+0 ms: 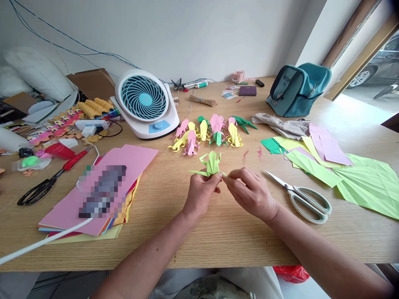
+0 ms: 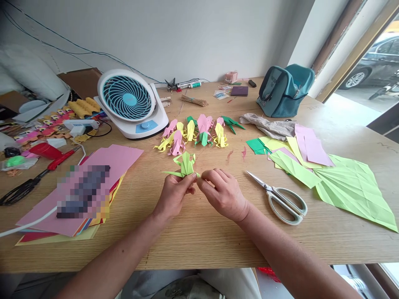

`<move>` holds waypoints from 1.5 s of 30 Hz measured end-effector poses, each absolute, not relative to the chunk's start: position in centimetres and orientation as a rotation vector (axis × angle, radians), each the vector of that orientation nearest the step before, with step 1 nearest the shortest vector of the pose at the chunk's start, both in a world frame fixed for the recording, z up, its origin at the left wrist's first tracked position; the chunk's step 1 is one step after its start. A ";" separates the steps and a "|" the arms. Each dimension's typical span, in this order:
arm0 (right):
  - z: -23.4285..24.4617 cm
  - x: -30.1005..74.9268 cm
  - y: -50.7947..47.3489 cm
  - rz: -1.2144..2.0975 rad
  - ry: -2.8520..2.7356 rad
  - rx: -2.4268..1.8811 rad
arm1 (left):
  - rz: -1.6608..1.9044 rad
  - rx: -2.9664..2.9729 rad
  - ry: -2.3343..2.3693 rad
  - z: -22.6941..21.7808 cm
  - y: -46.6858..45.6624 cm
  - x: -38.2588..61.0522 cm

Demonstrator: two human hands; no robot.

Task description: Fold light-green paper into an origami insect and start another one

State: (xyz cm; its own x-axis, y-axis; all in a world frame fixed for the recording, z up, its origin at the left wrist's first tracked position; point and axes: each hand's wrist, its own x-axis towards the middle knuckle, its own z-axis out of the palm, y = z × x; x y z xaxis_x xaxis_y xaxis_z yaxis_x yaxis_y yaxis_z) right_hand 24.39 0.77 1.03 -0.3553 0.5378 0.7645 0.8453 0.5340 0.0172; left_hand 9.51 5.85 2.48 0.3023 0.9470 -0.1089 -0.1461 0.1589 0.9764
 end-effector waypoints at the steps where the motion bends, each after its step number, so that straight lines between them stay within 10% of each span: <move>1: 1.0 24.5 0.8 -0.541 -2.052 -1.116 | 0.959 1.101 0.920 2.7 5.8 9.4; 12: 1.1 24.7 0.7 -0.397 -2.085 -1.139 | 0.909 1.168 0.890 2.8 6.0 9.0; 24: 1.9 22.9 1.0 0.591 -1.454 -1.274 | 0.968 1.151 0.869 2.0 6.1 9.2; 45: 1.3 22.8 1.2 0.489 -1.473 -1.272 | 0.875 1.084 0.821 2.1 6.1 8.9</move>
State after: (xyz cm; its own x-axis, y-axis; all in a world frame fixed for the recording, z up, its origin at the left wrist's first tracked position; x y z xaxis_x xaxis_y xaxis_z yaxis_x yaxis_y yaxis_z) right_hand 22.84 1.17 1.35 0.1492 0.8829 0.4453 0.4409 0.3437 -0.8291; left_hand 8.90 6.12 2.09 0.4239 0.8967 -0.1275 -0.1845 0.2233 0.9571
